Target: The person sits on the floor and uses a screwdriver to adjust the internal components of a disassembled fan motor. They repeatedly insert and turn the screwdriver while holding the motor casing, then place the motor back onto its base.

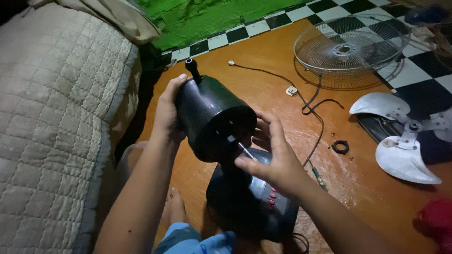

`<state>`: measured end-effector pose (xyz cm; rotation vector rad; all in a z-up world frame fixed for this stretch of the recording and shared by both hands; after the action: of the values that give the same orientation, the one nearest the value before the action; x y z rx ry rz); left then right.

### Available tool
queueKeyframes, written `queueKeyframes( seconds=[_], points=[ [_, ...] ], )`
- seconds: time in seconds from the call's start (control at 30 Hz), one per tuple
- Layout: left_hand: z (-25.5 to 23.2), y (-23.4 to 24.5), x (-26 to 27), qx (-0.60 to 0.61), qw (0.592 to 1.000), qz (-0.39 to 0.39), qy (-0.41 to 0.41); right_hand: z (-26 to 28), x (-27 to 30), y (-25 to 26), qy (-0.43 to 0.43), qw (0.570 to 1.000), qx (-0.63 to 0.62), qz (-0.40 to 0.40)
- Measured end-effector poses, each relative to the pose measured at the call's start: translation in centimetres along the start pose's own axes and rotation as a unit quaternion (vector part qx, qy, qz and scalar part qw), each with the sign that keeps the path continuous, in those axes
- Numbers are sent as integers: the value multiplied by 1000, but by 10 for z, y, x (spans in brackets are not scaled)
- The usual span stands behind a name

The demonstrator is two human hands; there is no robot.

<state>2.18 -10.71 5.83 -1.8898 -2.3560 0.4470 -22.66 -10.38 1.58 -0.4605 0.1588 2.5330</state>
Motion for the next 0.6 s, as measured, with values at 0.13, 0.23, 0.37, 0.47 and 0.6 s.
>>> queueKeyframes(
  seconds=[0.13, 0.23, 0.37, 0.47, 0.6],
  points=[
    [-2, 1, 5, -19, 1000, 3, -25, -9, -5, 2, -25, 999, -27, 17],
    [-3, 6, 22, -53, 995, 11, -87, -13, -8, 4, -38, 999, -29, 23],
    [31, 6, 43, 31, 996, 68, -38, -13, -7, 10, -33, 998, -48, 31],
    [51, 6, 47, 100, 991, 94, 0, -14, -5, 9, -42, 996, -50, 52],
    [47, 15, 47, 47, 998, 43, -17, -15, -9, 6, -41, 991, -98, 82]
  ],
)
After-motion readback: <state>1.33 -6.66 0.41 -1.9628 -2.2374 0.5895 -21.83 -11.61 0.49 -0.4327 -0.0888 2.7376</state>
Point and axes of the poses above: each hand's wrist, its own x-axis away from the middle knuckle, its own y-axis out of the back of the hand, z = x × y, the point moved 8 cm from there along -x, towards the middle knuckle, and after that the axes turned 14 degrees about z, right-handed, at the moved point
